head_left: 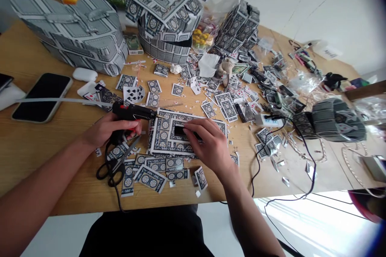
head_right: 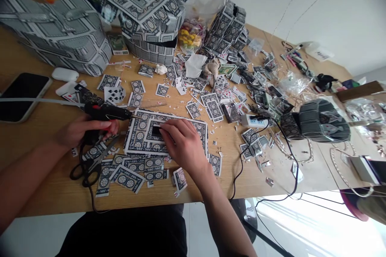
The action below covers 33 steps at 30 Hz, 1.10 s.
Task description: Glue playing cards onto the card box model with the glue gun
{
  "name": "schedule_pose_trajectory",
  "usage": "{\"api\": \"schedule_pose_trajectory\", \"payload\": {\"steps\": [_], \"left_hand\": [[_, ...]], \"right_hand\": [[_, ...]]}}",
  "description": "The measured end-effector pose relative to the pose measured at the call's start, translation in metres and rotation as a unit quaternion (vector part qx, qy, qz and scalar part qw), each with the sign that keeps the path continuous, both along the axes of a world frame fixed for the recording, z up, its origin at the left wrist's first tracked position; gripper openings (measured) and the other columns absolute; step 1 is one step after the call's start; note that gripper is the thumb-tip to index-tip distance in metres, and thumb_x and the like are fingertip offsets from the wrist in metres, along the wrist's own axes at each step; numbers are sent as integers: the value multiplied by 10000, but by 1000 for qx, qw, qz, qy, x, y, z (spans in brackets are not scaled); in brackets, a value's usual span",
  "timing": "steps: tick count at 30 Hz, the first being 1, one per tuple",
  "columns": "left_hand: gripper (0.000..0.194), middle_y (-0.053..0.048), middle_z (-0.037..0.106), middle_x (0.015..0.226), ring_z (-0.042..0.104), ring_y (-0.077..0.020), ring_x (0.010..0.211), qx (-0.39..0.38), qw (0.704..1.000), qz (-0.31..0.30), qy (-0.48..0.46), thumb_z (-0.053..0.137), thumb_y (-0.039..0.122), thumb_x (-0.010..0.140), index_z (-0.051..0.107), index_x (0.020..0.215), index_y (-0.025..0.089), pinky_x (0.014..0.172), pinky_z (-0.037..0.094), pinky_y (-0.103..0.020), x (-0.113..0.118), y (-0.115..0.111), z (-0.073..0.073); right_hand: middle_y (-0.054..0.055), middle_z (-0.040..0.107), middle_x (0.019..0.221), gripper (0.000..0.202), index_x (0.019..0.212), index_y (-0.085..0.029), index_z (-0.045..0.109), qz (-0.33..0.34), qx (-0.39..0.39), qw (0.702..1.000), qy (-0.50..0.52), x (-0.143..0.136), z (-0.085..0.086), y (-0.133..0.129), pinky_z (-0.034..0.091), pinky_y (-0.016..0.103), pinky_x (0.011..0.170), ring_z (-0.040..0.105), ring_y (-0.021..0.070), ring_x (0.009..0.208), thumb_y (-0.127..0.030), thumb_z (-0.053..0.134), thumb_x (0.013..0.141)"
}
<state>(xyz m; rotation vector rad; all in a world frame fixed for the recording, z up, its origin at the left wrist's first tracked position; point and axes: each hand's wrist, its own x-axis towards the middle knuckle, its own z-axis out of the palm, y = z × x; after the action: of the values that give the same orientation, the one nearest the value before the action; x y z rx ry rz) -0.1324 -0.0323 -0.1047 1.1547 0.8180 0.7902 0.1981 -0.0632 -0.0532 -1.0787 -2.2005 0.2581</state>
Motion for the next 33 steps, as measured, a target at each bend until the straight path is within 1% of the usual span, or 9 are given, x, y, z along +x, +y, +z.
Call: {"api": "schedule_pose_trajectory", "payload": {"steps": [3, 6, 8, 10, 14, 17, 21, 27, 33], "left_hand": [[336, -85, 749, 843, 661, -140, 641, -9, 1000, -1, -2, 796, 474, 929, 802, 860, 146, 551, 525, -240, 0, 0, 0], [335, -82, 744, 836, 662, -141, 642, -9, 1000, -2, 0, 797, 475, 929, 804, 857, 148, 555, 520, -244, 0, 0, 0], [349, -81, 739, 827, 659, -138, 642, -6, 1000, -3, -1, 796, 484, 928, 803, 847, 145, 558, 517, -241, -1, 0, 0], [358, -83, 738, 830, 656, -136, 646, -5, 1000, -2, -1, 799, 487, 927, 801, 845, 139, 554, 509, -235, -1, 0, -1], [352, -85, 730, 832, 657, -144, 653, -5, 1000, -6, 7, 785, 477, 942, 802, 866, 134, 551, 507, -241, -1, 0, -1], [342, -85, 726, 830, 648, -145, 647, -2, 1000, -9, 8, 772, 474, 950, 806, 871, 143, 552, 505, -249, -1, 0, 0], [308, -89, 728, 840, 647, -142, 659, -3, 1000, -12, 8, 753, 437, 967, 800, 872, 148, 558, 494, -245, -1, 0, 1], [295, -83, 719, 813, 636, -153, 659, 18, 999, -23, 13, 783, 444, 934, 788, 838, 165, 567, 505, -264, -1, 0, 3], [261, -69, 731, 774, 623, -150, 628, 31, 999, -19, 23, 816, 425, 901, 780, 811, 183, 568, 510, -273, 1, -1, 8]], "right_hand": [[78, 813, 1051, 138, 1090, -205, 775, 1, -33, 998, -47, 4, 4, -12, 613, 419, 895, 753, 228, 961, -200, 637, 1099], [76, 823, 1072, 142, 1076, -216, 773, 11, -64, 994, -89, 6, 10, -18, 591, 451, 922, 757, 249, 990, -269, 646, 1110], [75, 828, 1122, 140, 1130, -223, 773, 17, -102, 990, -94, 7, 14, -20, 587, 457, 964, 770, 259, 1040, -322, 679, 1101], [69, 826, 1179, 203, 1226, -233, 761, 22, -173, 981, -90, 10, 18, -19, 600, 428, 979, 784, 258, 1082, -367, 723, 1078], [63, 813, 1257, 331, 1362, -240, 714, 25, -283, 955, -83, 13, 20, -17, 629, 366, 943, 799, 249, 1116, -387, 738, 1067], [75, 805, 1269, 345, 1378, -222, 703, 31, -291, 953, -76, 13, 17, -19, 635, 372, 953, 798, 256, 1130, -373, 734, 1070], [100, 797, 1270, 358, 1394, -198, 694, 38, -265, 961, -70, 12, 12, -20, 641, 404, 973, 793, 274, 1137, -351, 726, 1073], [91, 799, 1238, 368, 1401, -218, 694, 44, -252, 966, -40, 14, 7, -22, 646, 402, 981, 787, 259, 1134, -387, 721, 1075], [117, 800, 1190, 372, 1402, -194, 687, 24, -222, 972, -79, 16, 9, -25, 646, 427, 932, 790, 283, 1084, -426, 646, 1114]]}}
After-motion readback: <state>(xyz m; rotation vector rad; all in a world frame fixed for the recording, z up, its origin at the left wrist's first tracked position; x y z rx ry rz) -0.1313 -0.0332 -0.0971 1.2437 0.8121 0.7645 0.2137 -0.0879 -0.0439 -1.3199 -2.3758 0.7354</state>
